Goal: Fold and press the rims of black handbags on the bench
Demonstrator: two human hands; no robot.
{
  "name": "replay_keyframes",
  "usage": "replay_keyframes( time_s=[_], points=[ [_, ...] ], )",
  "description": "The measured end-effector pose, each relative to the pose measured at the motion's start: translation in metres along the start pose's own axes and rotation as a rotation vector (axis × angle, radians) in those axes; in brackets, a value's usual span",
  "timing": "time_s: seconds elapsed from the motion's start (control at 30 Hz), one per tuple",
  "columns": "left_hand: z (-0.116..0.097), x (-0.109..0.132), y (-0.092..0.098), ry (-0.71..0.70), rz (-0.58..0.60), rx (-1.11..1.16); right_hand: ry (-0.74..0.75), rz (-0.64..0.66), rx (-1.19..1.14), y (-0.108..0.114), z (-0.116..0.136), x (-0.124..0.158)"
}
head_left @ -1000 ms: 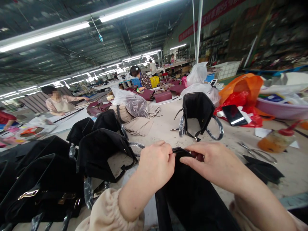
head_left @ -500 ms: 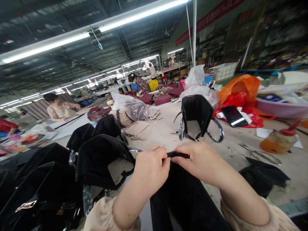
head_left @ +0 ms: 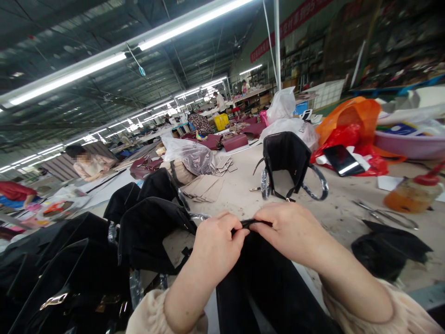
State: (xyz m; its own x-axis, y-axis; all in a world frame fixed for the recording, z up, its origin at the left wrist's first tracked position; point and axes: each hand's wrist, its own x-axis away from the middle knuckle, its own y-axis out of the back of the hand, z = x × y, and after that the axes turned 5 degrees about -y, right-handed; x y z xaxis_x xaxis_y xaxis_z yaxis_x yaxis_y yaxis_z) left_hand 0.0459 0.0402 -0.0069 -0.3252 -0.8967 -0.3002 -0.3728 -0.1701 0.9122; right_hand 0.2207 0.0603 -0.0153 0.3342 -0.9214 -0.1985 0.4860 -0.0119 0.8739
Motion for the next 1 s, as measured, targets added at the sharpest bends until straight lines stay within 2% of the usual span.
replay_keyframes(
  time_s=[0.13, 0.27, 0.57, 1.0],
  points=[
    [0.0066, 0.0045, -0.0002, -0.007, -0.037, 0.114, 0.002, -0.019, 0.024, -0.0026, -0.0009, 0.0003],
    [0.0106, 0.0081, 0.0003, 0.005, -0.078, 0.137, -0.004, -0.022, 0.023, -0.0035, -0.0004, 0.0013],
    [0.0027, 0.0042, 0.0034, 0.134, 0.011, 0.028, -0.012, -0.032, 0.012, -0.0063, -0.0025, -0.0007],
    [0.0109, 0.0016, 0.001, 0.11, 0.025, 0.121, -0.008, -0.03, -0.001, -0.006, -0.0026, -0.0001]
  ],
)
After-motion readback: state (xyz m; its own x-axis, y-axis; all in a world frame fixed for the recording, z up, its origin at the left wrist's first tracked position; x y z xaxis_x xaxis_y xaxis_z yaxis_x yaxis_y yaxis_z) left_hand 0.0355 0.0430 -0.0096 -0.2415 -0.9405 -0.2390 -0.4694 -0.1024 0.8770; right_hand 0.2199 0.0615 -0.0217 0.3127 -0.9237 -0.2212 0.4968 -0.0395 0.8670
